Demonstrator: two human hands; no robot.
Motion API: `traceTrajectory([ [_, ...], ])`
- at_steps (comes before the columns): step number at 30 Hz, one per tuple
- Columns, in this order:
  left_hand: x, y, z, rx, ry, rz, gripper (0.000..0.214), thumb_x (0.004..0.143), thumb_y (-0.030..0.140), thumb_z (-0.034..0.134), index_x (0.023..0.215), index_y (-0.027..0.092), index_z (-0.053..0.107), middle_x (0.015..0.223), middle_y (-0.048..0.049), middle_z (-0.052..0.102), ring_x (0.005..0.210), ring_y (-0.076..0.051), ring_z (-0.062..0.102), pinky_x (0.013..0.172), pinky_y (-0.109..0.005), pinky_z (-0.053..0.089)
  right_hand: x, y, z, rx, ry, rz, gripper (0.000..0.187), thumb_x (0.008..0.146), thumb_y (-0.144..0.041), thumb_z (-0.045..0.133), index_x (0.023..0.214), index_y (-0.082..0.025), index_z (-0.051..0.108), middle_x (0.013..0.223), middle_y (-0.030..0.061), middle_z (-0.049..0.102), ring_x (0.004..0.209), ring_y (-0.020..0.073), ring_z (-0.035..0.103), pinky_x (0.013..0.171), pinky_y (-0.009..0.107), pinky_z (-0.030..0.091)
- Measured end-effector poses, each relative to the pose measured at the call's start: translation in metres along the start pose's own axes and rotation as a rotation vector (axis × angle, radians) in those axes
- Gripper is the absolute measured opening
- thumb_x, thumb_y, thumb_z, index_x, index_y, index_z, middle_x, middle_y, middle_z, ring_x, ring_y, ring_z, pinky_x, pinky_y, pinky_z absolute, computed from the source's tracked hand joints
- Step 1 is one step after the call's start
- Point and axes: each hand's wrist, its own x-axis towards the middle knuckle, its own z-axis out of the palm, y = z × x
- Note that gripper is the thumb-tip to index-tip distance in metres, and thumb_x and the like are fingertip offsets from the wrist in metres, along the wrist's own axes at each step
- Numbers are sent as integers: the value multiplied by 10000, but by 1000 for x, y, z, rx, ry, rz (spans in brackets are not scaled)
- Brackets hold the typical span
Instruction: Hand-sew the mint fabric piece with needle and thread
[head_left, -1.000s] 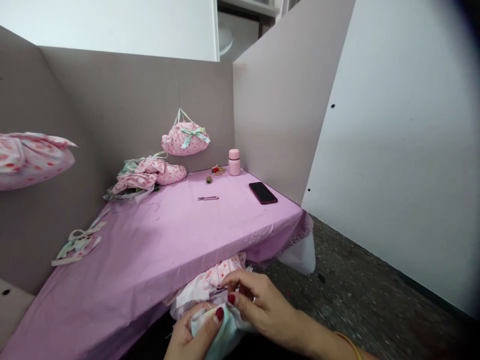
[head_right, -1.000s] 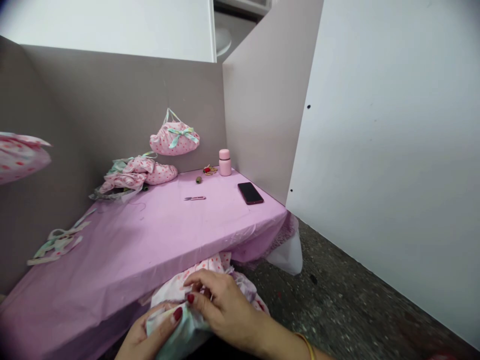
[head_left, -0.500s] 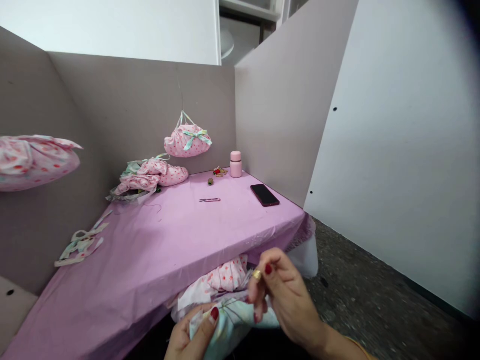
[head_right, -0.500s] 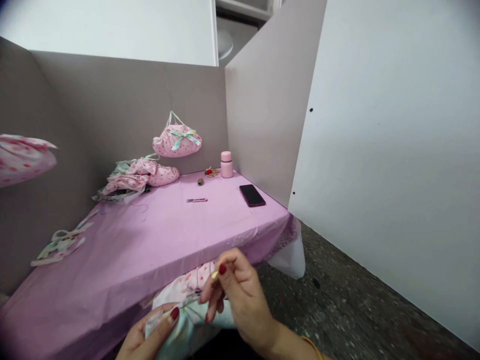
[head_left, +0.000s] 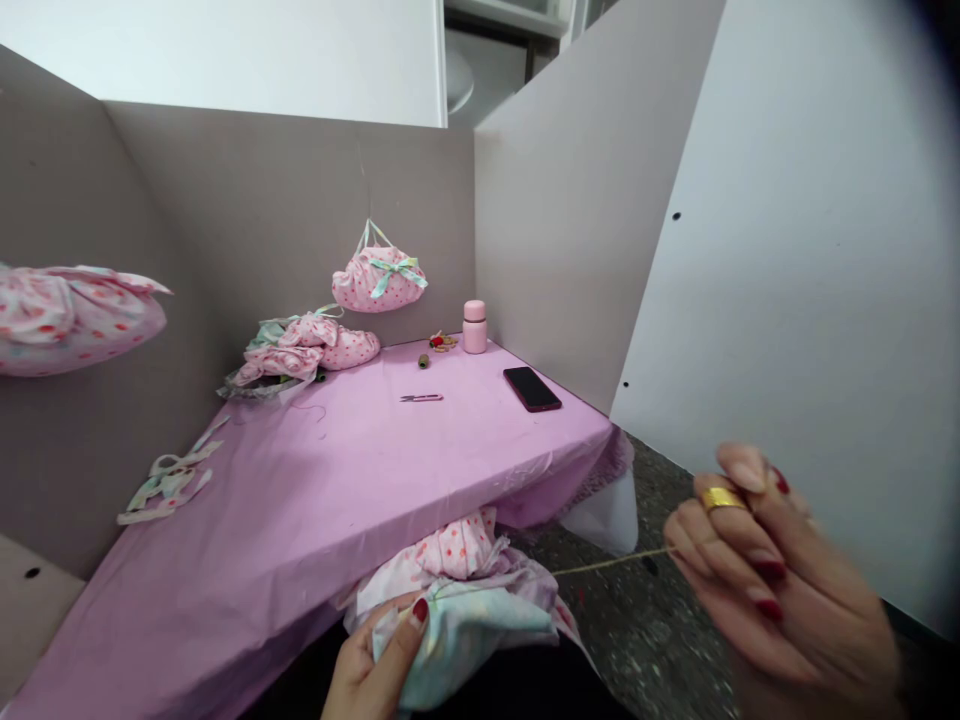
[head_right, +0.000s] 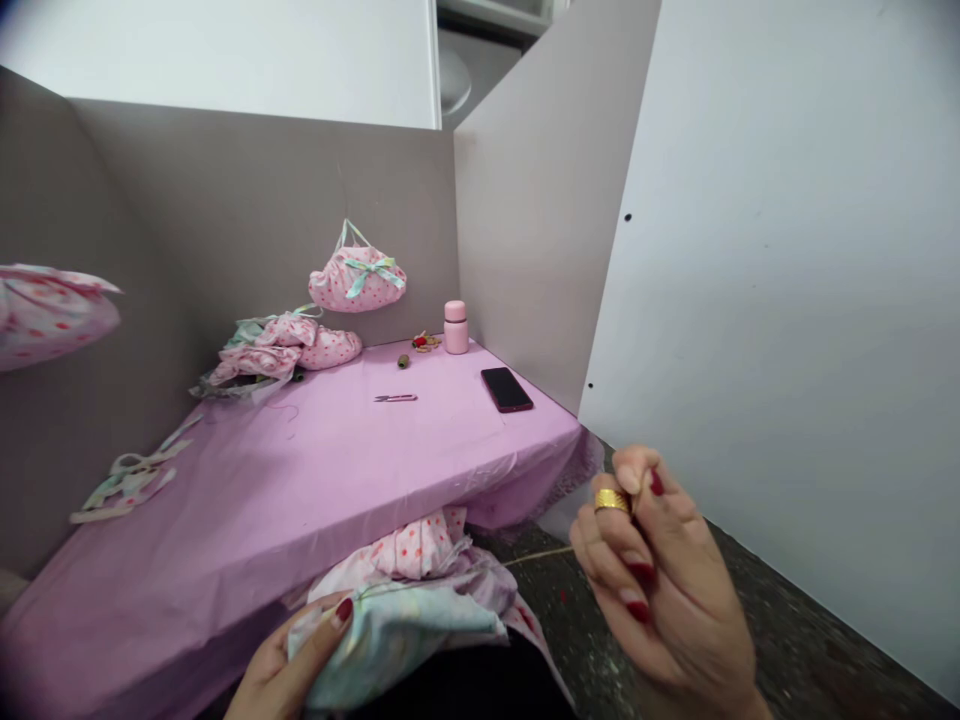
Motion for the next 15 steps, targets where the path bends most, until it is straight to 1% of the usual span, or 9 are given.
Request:
traceTrajectory([
  [3,2,0,0,-1,19,13,334,657,446,747,840,168,755,715,-51,747,725,-243,634,705,-305,489,3,5,-1,-26,-8,32,86,865,-292,584,833,-248,518,549,-79,256,377,55,111,334,216,149],
  [6,4,-2,-3,37,31,7,330,639,447,759,808,163,759,694,-52,737,701,-238,624,674,-299,485,4,8,-1,-49,-16,55,119,833,-283,631,817,-242,520,561,-73,310,368,45,162,338,207,172],
  [8,5,-4,-4,52,40,16,340,634,455,759,801,158,758,672,-42,722,666,-223,611,648,-285,478,2,7,0,-35,-10,39,125,842,-263,627,806,-243,509,542,-78,324,349,41,180,332,201,181],
  [11,5,-7,-6,54,46,29,358,644,467,746,819,154,753,653,-31,704,632,-202,587,611,-265,464,-5,3,2,1,-10,-24,112,863,-243,608,825,-255,504,539,-77,375,320,36,211,309,189,191],
  [13,5,-9,-7,49,36,32,348,653,460,742,816,152,753,641,-26,698,616,-191,574,596,-255,457,-13,0,-3,-1,-44,-103,114,869,-247,602,812,-279,509,536,-76,397,287,30,217,281,183,188],
  [15,5,-11,-8,26,25,32,334,662,450,739,816,155,752,646,-23,700,622,-189,576,613,-253,460,-20,-5,-17,-113,-111,-97,164,878,-372,572,749,-293,508,495,-81,365,247,27,193,253,179,179],
])
